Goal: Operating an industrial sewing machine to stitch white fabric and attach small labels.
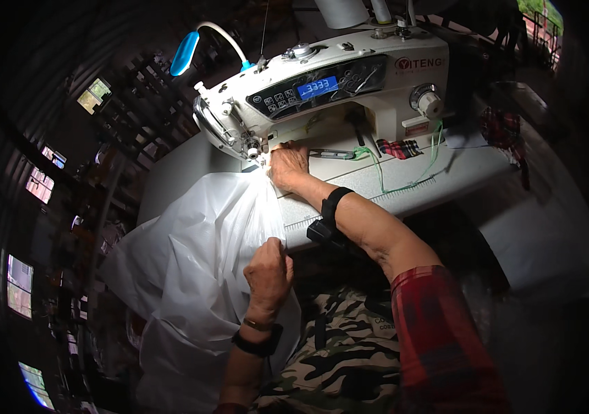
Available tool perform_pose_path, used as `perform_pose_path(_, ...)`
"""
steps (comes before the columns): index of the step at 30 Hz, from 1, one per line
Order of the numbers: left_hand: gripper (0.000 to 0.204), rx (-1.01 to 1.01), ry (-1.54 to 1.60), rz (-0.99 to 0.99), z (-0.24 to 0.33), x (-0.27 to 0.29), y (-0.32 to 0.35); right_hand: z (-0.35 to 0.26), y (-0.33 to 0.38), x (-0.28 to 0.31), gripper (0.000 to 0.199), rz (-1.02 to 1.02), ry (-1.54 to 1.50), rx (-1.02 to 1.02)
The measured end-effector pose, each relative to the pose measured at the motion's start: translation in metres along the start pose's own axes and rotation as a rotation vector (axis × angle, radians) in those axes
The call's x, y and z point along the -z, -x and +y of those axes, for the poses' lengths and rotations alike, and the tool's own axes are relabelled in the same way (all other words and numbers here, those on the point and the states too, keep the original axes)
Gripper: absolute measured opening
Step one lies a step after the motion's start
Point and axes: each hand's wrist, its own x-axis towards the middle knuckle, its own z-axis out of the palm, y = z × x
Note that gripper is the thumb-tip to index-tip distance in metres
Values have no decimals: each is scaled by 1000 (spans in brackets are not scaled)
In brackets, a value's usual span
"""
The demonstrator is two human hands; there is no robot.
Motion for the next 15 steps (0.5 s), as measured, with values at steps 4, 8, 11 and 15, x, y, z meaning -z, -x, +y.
perform_pose_path(4,18,-99,133,61,8,6,-17,9,-3,13,15,198,47,58)
perform_pose_path(8,11,-172,88,10,12,10,-24,-4,3,23,21,254,126,90)
perform_pose_path(11,12,-207,125,-68,18,0,-22,24,-21,2,24,346,115,39)
perform_pose_path(15,14,-85,180,-156,19,3,-15,7,-5,8,17,37,207,93)
